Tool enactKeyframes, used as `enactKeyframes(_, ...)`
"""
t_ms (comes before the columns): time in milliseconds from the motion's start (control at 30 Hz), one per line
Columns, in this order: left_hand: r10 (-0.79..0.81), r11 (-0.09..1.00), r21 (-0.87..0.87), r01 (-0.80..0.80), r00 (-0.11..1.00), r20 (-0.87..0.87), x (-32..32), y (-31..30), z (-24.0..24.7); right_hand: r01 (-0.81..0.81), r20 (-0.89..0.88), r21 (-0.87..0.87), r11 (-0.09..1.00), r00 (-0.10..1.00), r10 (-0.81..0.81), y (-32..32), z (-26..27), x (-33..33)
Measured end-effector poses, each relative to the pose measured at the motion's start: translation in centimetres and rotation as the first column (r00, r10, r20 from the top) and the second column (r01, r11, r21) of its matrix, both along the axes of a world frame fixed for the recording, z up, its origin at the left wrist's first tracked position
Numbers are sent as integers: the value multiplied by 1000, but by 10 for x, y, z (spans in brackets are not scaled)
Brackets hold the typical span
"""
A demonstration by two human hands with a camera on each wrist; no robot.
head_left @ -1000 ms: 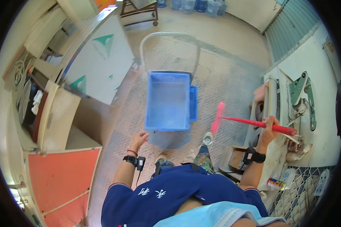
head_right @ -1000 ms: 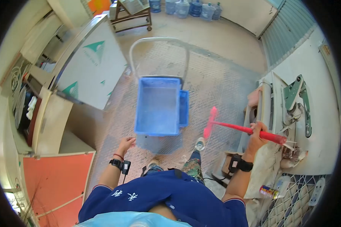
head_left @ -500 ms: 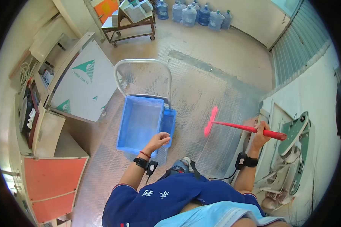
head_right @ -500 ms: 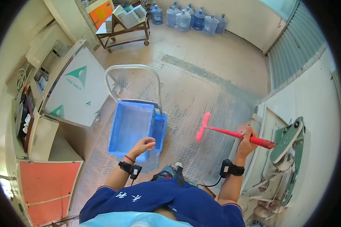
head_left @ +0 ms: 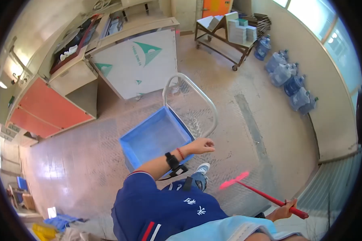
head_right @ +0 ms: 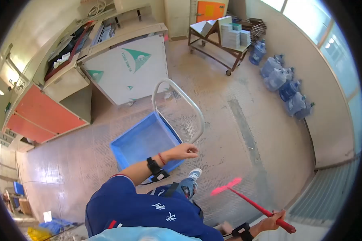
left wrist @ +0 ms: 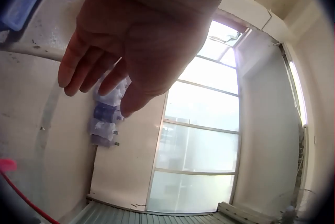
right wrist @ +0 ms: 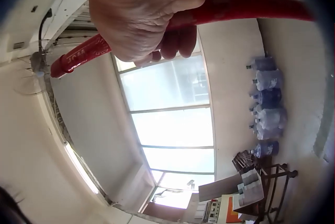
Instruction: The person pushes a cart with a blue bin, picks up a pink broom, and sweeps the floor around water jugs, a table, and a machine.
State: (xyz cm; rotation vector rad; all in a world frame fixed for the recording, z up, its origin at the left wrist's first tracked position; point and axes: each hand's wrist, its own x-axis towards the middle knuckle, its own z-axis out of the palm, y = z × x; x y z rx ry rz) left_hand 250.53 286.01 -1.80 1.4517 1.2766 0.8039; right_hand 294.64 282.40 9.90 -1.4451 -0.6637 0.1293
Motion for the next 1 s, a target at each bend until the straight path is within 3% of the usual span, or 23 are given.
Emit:
enactKeyframes(100,-12,1000,-3,12,999,51,50,58,-5,-111,60,-38,993,992,113,75,13,13)
enactKeyframes(200,-122,989,-84,125,992,41,98,112,30,-183,0,13,983,983,183,146,30,10)
enactKeyframes(267,-255,967,-11,254,966,-42,131,144,32,-285,-97,85,955,951,293,187,0,40)
enactKeyframes(300,-264,947,166,275,961,-86,146,162,26,-312,-17,28,950,950,312,206,-4,38)
enactKeyframes(333,-272,895,337,292,956,-108,163,183,14,-424,-33,175,889,900,435,228,-21,44)
enactKeyframes(400,-197,893,386,231,972,-127,198,223,-9,-447,-34,74,892,892,450,273,-21,26)
enactKeyframes(433,-187,893,377,245,965,-184,214,245,-12,-503,-198,179,845,823,532,289,-6,2)
enactKeyframes(467,-164,894,372,250,955,-248,226,266,-15,-539,-182,141,831,811,557,308,-5,-9)
enactKeyframes(533,-142,899,374,229,959,-246,227,276,-1,-739,-161,248,626,606,779,317,-2,-28)
enactKeyframes(633,85,900,432,58,949,-303,240,328,-29,-792,-206,223,568,531,822,351,-2,-35)
enactKeyframes(700,50,971,225,80,853,-520,243,377,-58,-867,-209,265,422,375,903,393,-13,-2)
enactKeyframes(733,94,963,262,55,848,-522,234,384,-65,-892,-202,188,412,375,905,404,-8,7)
enactKeyframes(800,97,964,258,65,818,-567,231,407,-81,-974,-275,-14,225,220,936,439,-2,37)
enactKeyframes(833,69,972,220,80,800,-596,237,421,-86,-965,-281,-7,261,252,926,451,-6,52)
enactKeyframes(900,47,974,205,100,791,-610,254,457,-88,-988,-289,-127,84,118,950,487,-18,77)
enactKeyframes(933,40,980,177,92,779,-626,261,470,-90,-986,-302,-128,102,137,943,503,-20,88)
enactKeyframes(1000,41,978,185,99,774,-632,266,493,-93,-990,-306,-136,22,63,950,522,-21,97)
